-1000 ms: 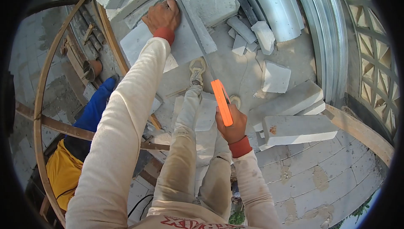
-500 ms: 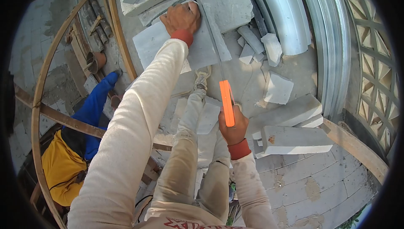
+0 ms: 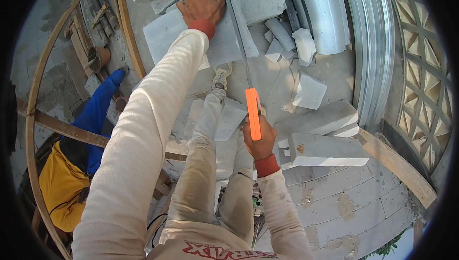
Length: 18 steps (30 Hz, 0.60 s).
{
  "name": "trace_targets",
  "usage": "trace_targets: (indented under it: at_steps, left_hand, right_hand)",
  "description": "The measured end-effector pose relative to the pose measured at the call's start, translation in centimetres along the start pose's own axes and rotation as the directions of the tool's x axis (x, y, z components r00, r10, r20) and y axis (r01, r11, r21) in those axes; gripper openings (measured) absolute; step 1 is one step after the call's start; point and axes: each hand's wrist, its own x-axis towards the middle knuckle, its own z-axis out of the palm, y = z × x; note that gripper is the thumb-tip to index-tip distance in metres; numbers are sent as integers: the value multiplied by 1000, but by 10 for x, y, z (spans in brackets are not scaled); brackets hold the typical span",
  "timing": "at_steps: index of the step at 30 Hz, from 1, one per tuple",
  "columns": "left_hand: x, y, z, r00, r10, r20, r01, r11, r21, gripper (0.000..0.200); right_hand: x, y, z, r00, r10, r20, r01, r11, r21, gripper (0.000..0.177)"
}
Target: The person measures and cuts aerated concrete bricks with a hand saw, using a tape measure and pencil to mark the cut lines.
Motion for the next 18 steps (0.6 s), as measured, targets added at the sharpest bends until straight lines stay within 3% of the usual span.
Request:
trace_targets:
  at_steps: [2,4,6,9,11,13,16,18]
  left_hand:
    - [-6,-2,-3,999,-13,46,13,1000,6,49]
    - [4,3,-2,999,2,42,-1,1000,-10,50]
    - [1,-1,0,1000,-3,19,3,1000,-9,50]
    - [3,2,-4,1000,8,20,-8,1000,-2,49]
    - [3,1,-6,999,21,26,-21,1000,-12,49]
    - [3,2,-6,1000,15,-10,-15,999,-29,48]
    - [-7,6,-7,999,-23,48,23,1000,1,45]
    - [4,5,-9,1000,-4,8,4,1000,-30,42]
  right_hand:
    - [-18,-4,-24,995,78,64,-78,997,-12,15]
    - [-76,15,-44,995,-8,101,24,988,-150,10]
    - [-124,33,-65,992,0,128,35,963,-267,10]
    - [-85,31,-41,999,-41,14,43,981,-192,8]
    - [-5,12,-18,994,96,58,-94,995,-38,10]
    - [23,-3,2,999,-8,-47,9,1000,11,14]
    - [-22,0,-20,999,42,30,-41,999,-31,13]
    - [-91,22,-41,1000,-7,30,11,991,-137,10]
